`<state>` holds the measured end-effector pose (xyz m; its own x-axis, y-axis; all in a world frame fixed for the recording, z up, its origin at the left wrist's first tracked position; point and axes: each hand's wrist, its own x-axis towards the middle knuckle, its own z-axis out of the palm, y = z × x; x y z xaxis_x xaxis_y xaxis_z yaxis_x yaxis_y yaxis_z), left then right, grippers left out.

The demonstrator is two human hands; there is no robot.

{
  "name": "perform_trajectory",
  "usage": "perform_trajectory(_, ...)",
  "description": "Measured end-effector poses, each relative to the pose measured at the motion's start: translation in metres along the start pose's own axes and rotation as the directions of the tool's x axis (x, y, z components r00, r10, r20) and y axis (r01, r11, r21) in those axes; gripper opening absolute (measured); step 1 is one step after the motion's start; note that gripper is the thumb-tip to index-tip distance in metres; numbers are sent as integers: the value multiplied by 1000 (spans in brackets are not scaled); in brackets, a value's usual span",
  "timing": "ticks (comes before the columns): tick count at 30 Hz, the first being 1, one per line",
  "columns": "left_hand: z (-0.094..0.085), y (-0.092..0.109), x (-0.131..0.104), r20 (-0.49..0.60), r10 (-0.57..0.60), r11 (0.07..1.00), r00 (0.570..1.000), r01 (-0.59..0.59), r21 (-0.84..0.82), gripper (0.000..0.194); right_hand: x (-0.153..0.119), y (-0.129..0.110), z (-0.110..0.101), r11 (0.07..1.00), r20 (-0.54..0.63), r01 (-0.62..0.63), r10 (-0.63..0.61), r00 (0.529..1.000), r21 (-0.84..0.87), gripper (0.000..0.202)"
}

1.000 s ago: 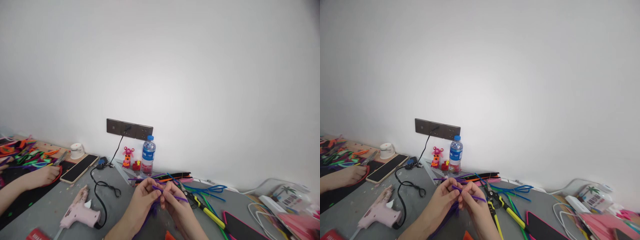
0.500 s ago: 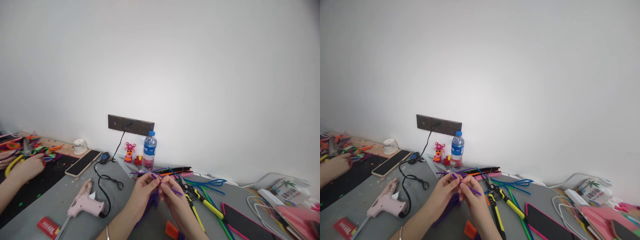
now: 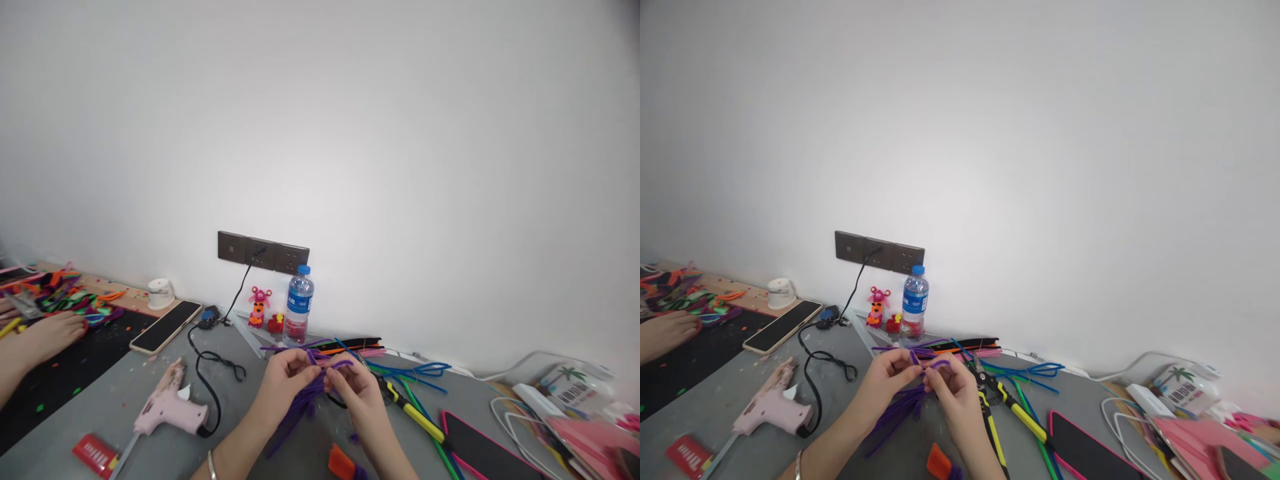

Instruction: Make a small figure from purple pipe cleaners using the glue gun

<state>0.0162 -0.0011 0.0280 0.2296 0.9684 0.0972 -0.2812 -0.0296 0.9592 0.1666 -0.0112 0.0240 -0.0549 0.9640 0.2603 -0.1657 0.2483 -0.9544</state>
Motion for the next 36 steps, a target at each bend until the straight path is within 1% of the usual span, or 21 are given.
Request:
perform_trajectory(2,-2,0,-1,65,-1,998,998,-2,57,27,2,-1,-2,1000,26,-7,7,1000,-1,32)
perform_trajectory(4,-3,-1,-1,92,-18,997,996,11,78,26,3,-4,-4,999,76,-40,39,996,6,33)
perform_trajectory(6,-4,-1,-2,116,-39,999,993,35,32,26,3,-7,-6,997,118,-76,75,990,0,33)
perform_trajectory(10,-2,3,-3,183,-75,986,980,101,-133,32,3,-12,-11,988,173,-149,154,973,-42,34)
perform_trajectory(12,-1,6,-4,205,-81,983,976,111,-143,32,3,-14,-12,984,196,-172,177,964,-41,34)
perform_trajectory(17,-3,8,-5,267,-105,989,958,129,-72,29,3,-16,-13,980,284,-200,197,938,-18,36)
perform_trajectory(20,-7,9,-5,265,-129,991,955,129,20,26,2,-17,-13,979,301,-204,202,932,-23,34)
perform_trajectory(23,-12,9,-4,296,-185,981,937,157,117,25,1,-15,-12,976,310,-215,217,926,-38,34)
perform_trajectory(25,-15,10,-3,320,-211,974,924,173,144,25,2,-12,-12,972,303,-227,233,924,-55,35)
perform_trajectory(26,-16,9,-2,315,-208,974,926,165,156,24,3,-11,-12,970,289,-233,242,926,-64,35)
perform_trajectory(27,-17,9,-2,299,-189,975,935,144,166,24,3,-11,-12,969,267,-239,249,931,-71,36)
perform_trajectory(30,-16,8,-1,225,-86,982,971,44,182,24,6,-10,-13,969,164,-236,244,956,-67,38)
perform_trajectory(32,-14,5,0,192,-34,984,981,-1,178,24,6,-10,-12,975,104,-217,221,970,-49,39)
perform_trajectory(36,-11,1,1,124,-4,988,992,-15,155,23,6,-12,-9,984,50,-175,176,983,-40,41)
